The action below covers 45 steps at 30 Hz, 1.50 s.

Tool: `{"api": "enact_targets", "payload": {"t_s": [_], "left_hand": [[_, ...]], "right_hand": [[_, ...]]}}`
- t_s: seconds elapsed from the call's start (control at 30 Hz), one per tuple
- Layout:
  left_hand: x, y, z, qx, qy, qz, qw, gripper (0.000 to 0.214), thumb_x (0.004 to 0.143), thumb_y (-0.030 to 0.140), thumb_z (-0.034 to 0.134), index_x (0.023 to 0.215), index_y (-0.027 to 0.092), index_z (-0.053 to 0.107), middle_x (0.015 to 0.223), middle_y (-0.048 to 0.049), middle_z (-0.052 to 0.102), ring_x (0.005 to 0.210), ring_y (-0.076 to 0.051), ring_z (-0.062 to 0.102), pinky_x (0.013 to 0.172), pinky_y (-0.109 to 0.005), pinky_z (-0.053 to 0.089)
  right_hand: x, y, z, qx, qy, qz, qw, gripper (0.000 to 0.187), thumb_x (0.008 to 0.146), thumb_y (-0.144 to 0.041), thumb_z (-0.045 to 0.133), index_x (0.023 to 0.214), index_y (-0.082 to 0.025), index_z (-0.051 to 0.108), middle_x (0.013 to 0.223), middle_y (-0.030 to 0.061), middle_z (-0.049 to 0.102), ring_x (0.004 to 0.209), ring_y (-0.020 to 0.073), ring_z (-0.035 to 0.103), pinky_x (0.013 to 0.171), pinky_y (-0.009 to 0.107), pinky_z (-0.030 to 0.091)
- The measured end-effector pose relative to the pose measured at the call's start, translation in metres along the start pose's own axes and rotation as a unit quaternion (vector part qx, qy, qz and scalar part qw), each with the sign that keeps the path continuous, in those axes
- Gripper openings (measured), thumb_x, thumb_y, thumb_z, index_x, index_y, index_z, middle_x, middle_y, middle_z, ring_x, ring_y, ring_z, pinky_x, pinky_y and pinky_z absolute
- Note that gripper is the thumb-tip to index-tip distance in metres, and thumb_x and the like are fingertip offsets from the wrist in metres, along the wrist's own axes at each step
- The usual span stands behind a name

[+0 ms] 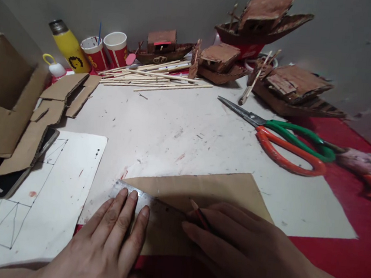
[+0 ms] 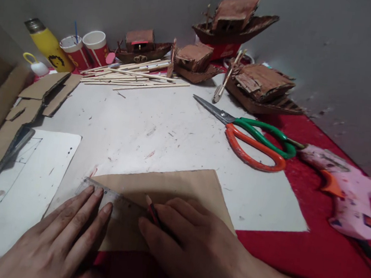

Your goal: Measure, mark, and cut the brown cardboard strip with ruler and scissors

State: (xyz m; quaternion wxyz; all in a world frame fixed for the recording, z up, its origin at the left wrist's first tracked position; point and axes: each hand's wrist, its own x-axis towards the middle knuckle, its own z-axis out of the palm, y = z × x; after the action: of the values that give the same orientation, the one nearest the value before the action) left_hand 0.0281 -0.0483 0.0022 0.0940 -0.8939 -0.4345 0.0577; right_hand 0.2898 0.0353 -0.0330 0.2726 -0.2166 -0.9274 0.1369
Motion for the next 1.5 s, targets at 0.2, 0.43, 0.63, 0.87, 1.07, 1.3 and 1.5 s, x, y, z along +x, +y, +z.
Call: {"api": "enact_targets", "payload": {"t_s": [0.2, 0.43, 0.63, 0.87, 1.07, 1.3, 1.5], "left_hand": [[0.0001, 0.0003, 0.0021, 0.009, -0.001, -0.009, 1.000, 0.060, 0.099, 0.051, 0.035, 0.140, 0.008, 0.046, 0.143, -0.0211, 0.053, 0.138, -0.035, 0.042, 0.109, -0.045, 0.039], [-0.0002, -0.0037, 0.0023, 0.019, 0.010, 0.015, 1.000, 0.063, 0.097, 0.054, 0.038, 0.140, 0.008, 0.047, 0.141, -0.0209, 0.055, 0.134, -0.035, 0.047, 0.106, -0.043, 0.041], [-0.0008, -0.0017, -0.0005, 0.015, 0.001, 0.005, 1.000, 0.064, 0.098, 0.054, 0.039, 0.142, 0.008, 0.045, 0.144, -0.0218, 0.052, 0.138, -0.036, 0.041, 0.110, -0.045, 0.037], [-0.0012, -0.0020, 0.0015, 0.003, 0.000, 0.008, 1.000, 0.067, 0.096, 0.056, 0.042, 0.142, 0.008, 0.044, 0.144, -0.0223, 0.051, 0.137, -0.036, 0.042, 0.110, -0.044, 0.038], [-0.0013, 0.0009, 0.0010, 0.002, -0.007, -0.006, 1.000, 0.063, 0.098, 0.052, 0.039, 0.143, 0.008, 0.043, 0.146, -0.0219, 0.049, 0.140, -0.035, 0.039, 0.112, -0.045, 0.035], [-0.0001, 0.0007, -0.0018, 0.020, -0.024, 0.003, 1.000, 0.067, 0.095, 0.055, 0.044, 0.143, 0.008, 0.043, 0.146, -0.0226, 0.049, 0.140, -0.037, 0.038, 0.110, -0.045, 0.038], [0.0005, -0.0013, -0.0017, 0.015, -0.013, 0.012, 1.000, 0.067, 0.094, 0.053, 0.047, 0.142, 0.006, 0.044, 0.145, -0.0252, 0.049, 0.138, -0.038, 0.040, 0.109, -0.046, 0.040]], "right_hand": [[-0.0012, 0.0002, 0.0032, -0.001, 0.002, 0.007, 1.000, 0.027, 0.099, -0.019, 0.038, 0.112, -0.019, 0.062, 0.093, 0.0098, 0.072, 0.079, 0.0217, 0.064, 0.071, 0.036, 0.055], [-0.0001, 0.0005, -0.0011, -0.002, -0.012, 0.004, 1.000, 0.025, 0.097, -0.014, 0.044, 0.113, -0.018, 0.063, 0.095, 0.0105, 0.072, 0.080, 0.0212, 0.063, 0.069, 0.035, 0.054], [0.0000, -0.0011, -0.0033, 0.010, -0.022, 0.012, 1.000, 0.025, 0.097, -0.015, 0.043, 0.115, -0.018, 0.061, 0.097, 0.0108, 0.072, 0.082, 0.0219, 0.064, 0.072, 0.036, 0.053], [0.0000, -0.0016, -0.0019, -0.004, -0.013, 0.015, 1.000, 0.024, 0.097, -0.015, 0.044, 0.114, -0.019, 0.060, 0.094, 0.0091, 0.071, 0.079, 0.0215, 0.063, 0.067, 0.036, 0.053], [0.0014, -0.0004, -0.0036, -0.006, -0.021, 0.007, 1.000, 0.025, 0.097, -0.013, 0.044, 0.115, -0.018, 0.060, 0.095, 0.0111, 0.072, 0.079, 0.0221, 0.064, 0.067, 0.036, 0.054], [0.0014, 0.0021, 0.0008, -0.010, 0.000, -0.002, 1.000, 0.023, 0.095, -0.013, 0.048, 0.111, -0.018, 0.063, 0.092, 0.0098, 0.072, 0.077, 0.0206, 0.064, 0.066, 0.034, 0.054], [0.0035, 0.0019, -0.0003, -0.004, 0.003, 0.000, 1.000, 0.022, 0.095, -0.013, 0.047, 0.110, -0.018, 0.063, 0.089, 0.0092, 0.071, 0.075, 0.0190, 0.064, 0.065, 0.032, 0.053]]}}
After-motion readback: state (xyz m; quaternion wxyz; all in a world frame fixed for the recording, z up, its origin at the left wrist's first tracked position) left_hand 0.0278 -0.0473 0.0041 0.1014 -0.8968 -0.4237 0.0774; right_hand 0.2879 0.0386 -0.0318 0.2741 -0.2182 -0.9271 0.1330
